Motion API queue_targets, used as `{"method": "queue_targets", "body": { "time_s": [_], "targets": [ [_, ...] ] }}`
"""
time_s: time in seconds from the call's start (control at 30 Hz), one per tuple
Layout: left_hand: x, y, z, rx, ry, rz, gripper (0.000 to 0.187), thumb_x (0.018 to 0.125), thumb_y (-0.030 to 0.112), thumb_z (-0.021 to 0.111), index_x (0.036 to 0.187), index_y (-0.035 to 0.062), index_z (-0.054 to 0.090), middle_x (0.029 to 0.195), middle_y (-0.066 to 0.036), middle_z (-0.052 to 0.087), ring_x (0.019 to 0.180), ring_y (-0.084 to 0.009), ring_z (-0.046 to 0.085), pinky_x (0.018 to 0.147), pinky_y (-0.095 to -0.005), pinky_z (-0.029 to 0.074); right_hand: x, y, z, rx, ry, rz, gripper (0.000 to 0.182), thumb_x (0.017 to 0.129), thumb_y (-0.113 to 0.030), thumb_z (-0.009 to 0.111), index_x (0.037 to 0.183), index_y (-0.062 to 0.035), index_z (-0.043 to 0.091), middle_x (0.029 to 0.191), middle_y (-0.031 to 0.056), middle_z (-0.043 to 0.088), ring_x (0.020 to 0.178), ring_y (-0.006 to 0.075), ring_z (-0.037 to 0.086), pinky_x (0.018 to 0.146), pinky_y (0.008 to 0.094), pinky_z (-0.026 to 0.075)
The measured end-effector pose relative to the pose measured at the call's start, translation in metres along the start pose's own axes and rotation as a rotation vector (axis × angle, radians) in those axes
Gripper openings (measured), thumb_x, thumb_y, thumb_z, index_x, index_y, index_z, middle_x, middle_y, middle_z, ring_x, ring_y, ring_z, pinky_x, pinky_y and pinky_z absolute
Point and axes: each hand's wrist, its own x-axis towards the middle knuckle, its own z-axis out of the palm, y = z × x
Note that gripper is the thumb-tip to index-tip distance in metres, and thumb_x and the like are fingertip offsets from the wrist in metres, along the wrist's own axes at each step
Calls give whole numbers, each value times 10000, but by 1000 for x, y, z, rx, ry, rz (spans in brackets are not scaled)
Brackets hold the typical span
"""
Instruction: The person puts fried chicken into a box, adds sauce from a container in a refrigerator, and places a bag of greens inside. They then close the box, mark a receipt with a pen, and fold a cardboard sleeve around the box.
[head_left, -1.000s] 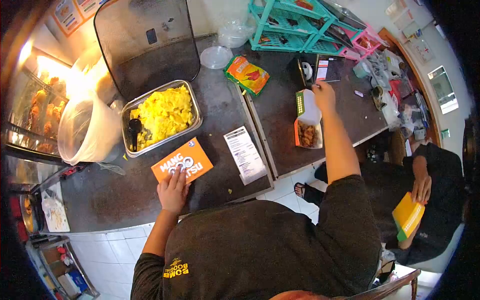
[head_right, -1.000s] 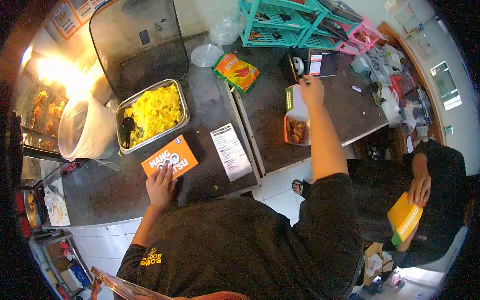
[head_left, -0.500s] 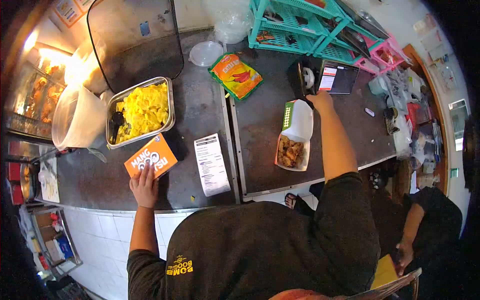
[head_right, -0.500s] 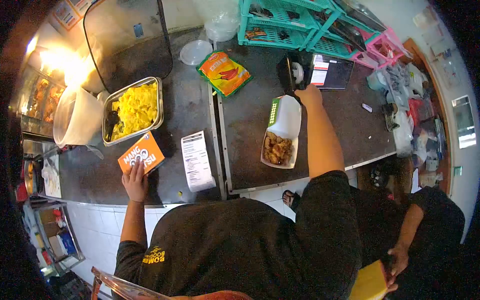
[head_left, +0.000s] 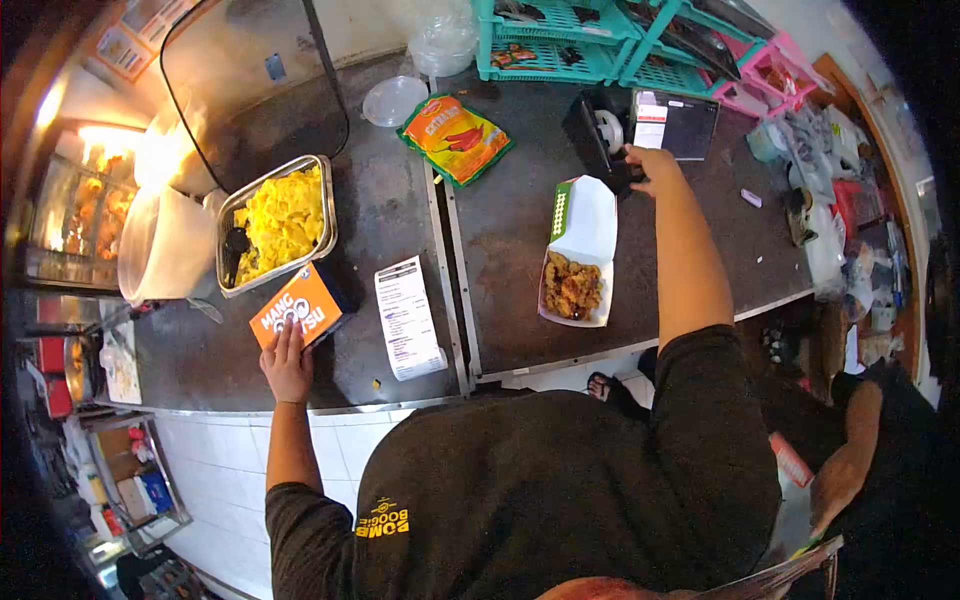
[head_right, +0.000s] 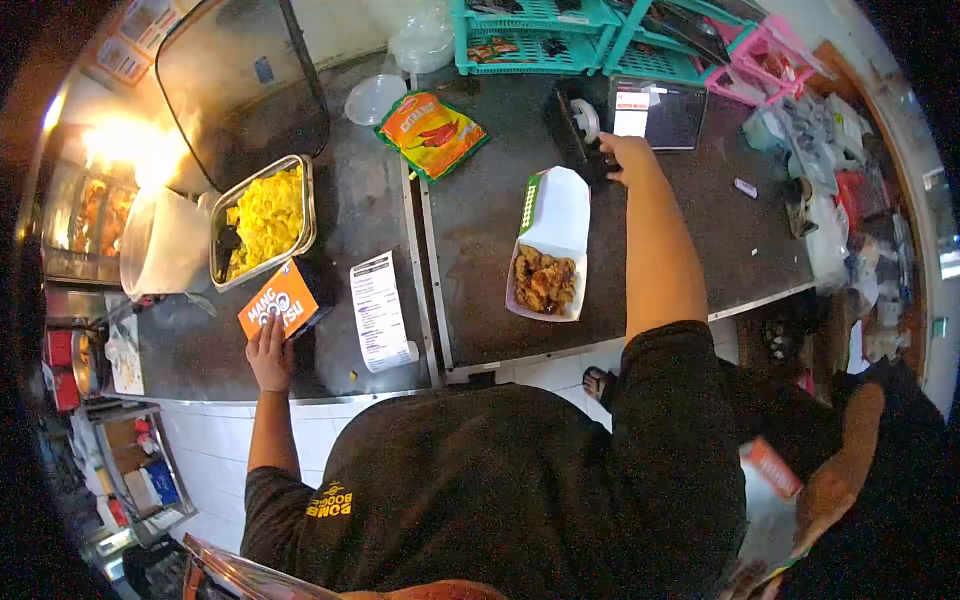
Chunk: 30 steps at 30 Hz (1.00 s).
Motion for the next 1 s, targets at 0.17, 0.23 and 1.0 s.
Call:
{"method": "queue_targets", "body": {
  "time_s": [0.17,0.23,1.0],
  "targets": [
    [0,6,-3,12,-17,-19,488,782,244,560,1249,153,450,1306,-5,429,1051,-239,443,898,-382,308,-15,39,-18,77,1,-444,306,763,-253,630,956,-24,564,989,98,508,1011,260,443,835,569,390],
    [1,4,-2,7,-13,-14,492,781,239,559,1252,153,446,1307,-4,428,1054,-238,442,901,-382,304,-23,57,-18,8,57,-443,311,763,-259,625,958,-24,563,993,97,507,1014,259,441,851,561,381],
    [-3,-25,-6,-336,113,62,374,715,153,637,1083,118,581,1052,-32,580,964,-231,535,800,-361,417,-296,77,232,-382,-518,-484,183,805,-103,567,964,-63,648,840,98,614,767,141,562,690,268,448]
  ]
}}
